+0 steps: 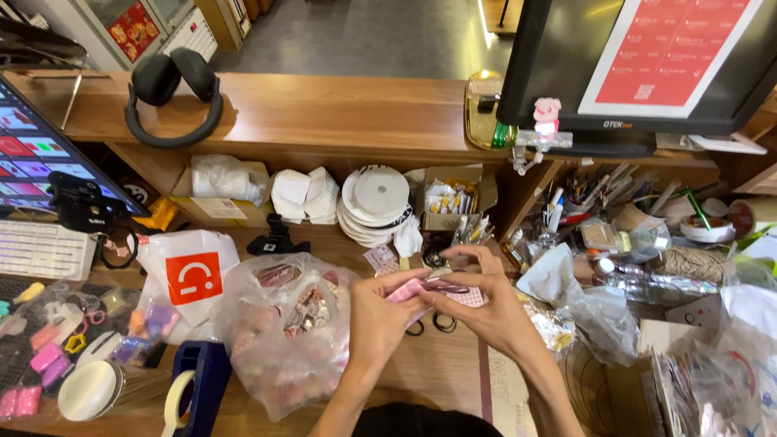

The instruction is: Assembling hair accessories by attaching elastic hair ties to small display cards and placing them into a plastic bag.

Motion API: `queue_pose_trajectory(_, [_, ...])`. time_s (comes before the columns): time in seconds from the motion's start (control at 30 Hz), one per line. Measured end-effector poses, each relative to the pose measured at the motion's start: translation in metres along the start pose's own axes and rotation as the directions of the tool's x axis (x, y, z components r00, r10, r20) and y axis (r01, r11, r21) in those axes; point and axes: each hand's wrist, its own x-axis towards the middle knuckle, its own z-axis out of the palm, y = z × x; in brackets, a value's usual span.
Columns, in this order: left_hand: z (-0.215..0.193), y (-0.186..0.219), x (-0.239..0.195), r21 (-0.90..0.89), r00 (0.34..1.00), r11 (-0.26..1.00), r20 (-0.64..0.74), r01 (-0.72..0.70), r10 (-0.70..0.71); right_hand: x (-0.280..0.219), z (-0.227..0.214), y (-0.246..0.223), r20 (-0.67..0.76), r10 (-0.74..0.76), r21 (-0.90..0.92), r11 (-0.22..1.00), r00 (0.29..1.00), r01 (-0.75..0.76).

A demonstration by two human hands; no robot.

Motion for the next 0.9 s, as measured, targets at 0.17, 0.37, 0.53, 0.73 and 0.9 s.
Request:
queue_pose_trajectory(0.17, [0.011, -0.036, 0.014, 0.079, 0.986, 0.983, -0.009, -0.165, 0.167, -0.008, 0.005, 0.022, -0.09, -0.092, 0.074, 0.992, 0.992, 0.099])
queue_pose_trajectory(0.37, [0.02, -0.017, 0.009, 0.037, 0.97, 0.973, 0.094, -0.226, 0.222, -0.011, -0.011, 0.038, -0.239, -0.081, 0.042, 0.995, 0.968, 0.093])
queue_pose_trajectory(0.53, [0.026, -0.007, 0.005, -0.026, 0.95, 0.967, 0.185, -0.253, 0.253, -0.015, -0.009, 0.017, -0.225, -0.023, 0.162, 0.985, 0.974, 0.061])
queue_pose_trajectory(0.73, [0.018, -0.012, 0.013, 0.178, 0.924, 0.928, 0.264, -0.327, 0.275, -0.015, -0.008, 0.021, -0.149, -0.012, 0.187, 0.981, 0.989, 0.04])
queue_pose_trajectory(0.9, [0.016, -0.006, 0.013, -0.161, 0.963, 0.979, 0.216, -0.127, 0.16, -0.014, -0.014, 0.026, -0.27, 0.06, 0.214, 0.977, 0.961, -0.001])
